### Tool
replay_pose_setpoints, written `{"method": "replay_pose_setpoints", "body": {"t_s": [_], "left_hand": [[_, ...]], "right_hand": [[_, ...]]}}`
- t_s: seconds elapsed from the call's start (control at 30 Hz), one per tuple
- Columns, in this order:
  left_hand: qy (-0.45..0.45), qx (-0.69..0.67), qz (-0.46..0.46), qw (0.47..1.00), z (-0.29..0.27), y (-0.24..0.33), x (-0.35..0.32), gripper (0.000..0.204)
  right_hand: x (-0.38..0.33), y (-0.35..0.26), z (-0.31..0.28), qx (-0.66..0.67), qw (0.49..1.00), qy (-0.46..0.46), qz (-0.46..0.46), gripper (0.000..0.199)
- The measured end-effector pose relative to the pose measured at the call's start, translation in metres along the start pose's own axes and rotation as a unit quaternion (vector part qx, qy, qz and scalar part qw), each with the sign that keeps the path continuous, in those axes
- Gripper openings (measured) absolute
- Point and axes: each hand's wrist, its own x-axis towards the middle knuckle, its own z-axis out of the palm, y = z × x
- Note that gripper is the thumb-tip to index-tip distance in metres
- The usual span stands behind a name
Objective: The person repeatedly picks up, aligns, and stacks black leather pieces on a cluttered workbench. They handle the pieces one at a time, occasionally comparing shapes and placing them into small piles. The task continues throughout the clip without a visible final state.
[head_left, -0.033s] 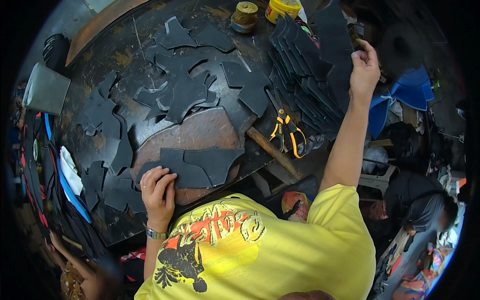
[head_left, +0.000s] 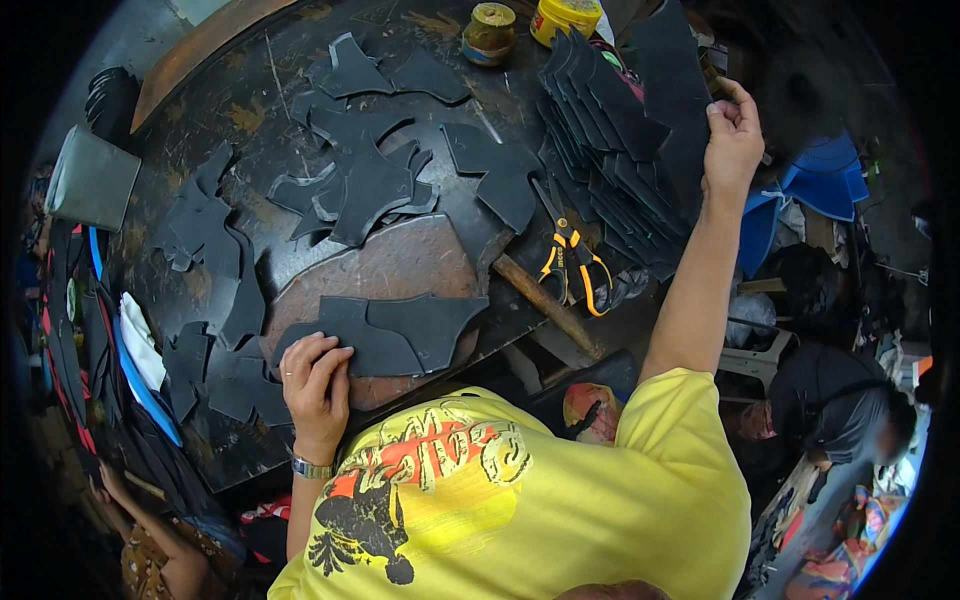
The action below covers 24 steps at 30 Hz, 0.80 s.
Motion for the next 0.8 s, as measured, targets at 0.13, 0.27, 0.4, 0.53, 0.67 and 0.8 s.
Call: {"method": "replay_pose_setpoints", "body": {"t_s": [0.13, 0.27, 0.4, 0.53, 0.67, 0.8], "left_hand": [[-0.001, 0.0, 0.004, 1.0, 0.001, -0.002, 0.0, 0.016], [0.017, 0.011, 0.019, 1.0, 0.007, -0.007, 0.003, 0.017], [0.024, 0.011, 0.016, 1.0, 0.009, -0.006, 0.003, 0.018], [0.026, 0.011, 0.018, 0.999, 0.008, -0.004, 0.004, 0.018], [0.023, 0.011, 0.022, 0.999, 0.008, -0.004, 0.005, 0.018], [0.02, 0.003, 0.009, 1.0, 0.006, -0.004, 0.003, 0.017]], "right_hand": [[0.012, 0.008, -0.008, 0.002, 1.0, -0.002, 0.018, 0.039], [0.016, 0.01, -0.012, 0.014, 0.999, -0.004, 0.04, 0.041], [0.013, 0.008, -0.012, 0.011, 0.996, -0.047, 0.072, 0.044], [0.008, 0.014, -0.009, -0.018, 0.995, -0.068, 0.075, 0.044], [0.006, 0.028, -0.005, -0.077, 0.991, -0.102, 0.044, 0.043], [-0.001, 0.026, 0.002, -0.217, 0.962, -0.163, -0.008, 0.046]]}}
